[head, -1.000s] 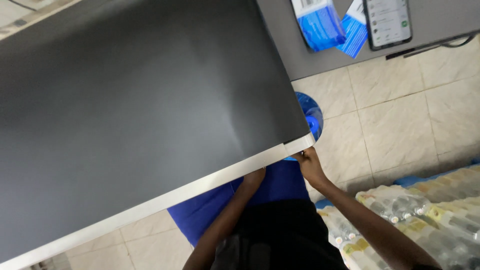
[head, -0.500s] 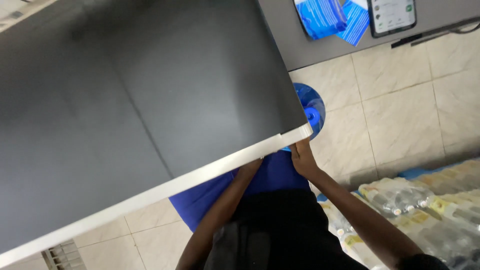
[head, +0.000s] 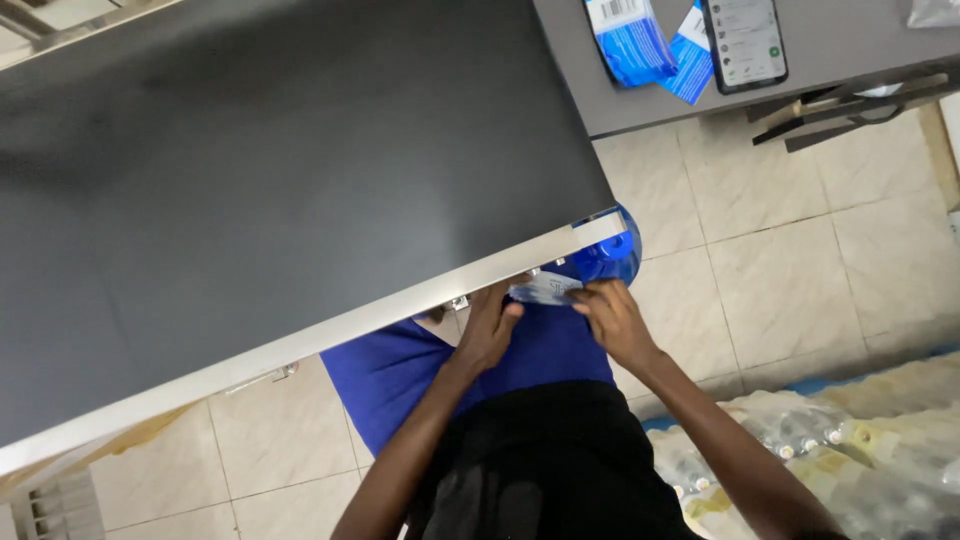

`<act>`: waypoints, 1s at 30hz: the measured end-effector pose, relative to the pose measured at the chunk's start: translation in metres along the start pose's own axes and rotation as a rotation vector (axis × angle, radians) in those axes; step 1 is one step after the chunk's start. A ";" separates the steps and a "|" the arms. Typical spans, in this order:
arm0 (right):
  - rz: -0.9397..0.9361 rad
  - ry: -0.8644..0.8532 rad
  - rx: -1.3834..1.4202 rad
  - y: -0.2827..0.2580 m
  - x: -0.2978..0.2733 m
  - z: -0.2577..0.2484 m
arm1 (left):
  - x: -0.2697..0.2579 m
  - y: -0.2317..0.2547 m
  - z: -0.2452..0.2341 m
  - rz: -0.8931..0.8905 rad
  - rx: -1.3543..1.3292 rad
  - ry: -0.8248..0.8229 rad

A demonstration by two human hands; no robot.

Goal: The person is peeling blue labels from a stack and placing them individually onto a conveyor belt in a water production facility.

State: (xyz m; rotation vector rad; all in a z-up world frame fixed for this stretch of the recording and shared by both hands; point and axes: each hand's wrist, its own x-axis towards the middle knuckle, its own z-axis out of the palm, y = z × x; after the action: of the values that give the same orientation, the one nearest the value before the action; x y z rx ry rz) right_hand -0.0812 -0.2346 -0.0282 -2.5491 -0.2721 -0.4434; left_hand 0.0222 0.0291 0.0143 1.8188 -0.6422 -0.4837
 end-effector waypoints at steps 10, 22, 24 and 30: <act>0.346 -0.386 0.512 -0.028 0.065 -0.105 | 0.004 0.016 -0.010 -0.185 -0.587 -0.242; -0.063 -1.098 0.627 -0.139 0.170 -0.192 | -0.039 0.087 0.019 -0.354 -1.488 -1.047; 0.004 -1.117 0.533 -0.140 0.173 -0.194 | -0.049 0.083 0.020 -0.342 -1.581 -0.967; 0.147 -1.019 0.439 -0.172 0.191 -0.202 | -0.064 0.111 -0.005 -0.509 -1.691 -0.712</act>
State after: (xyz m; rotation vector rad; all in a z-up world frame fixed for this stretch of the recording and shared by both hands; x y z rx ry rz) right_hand -0.0044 -0.1794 0.2842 -2.1170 -0.4651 0.9084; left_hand -0.0459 0.0450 0.1223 0.1036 -0.0187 -1.4593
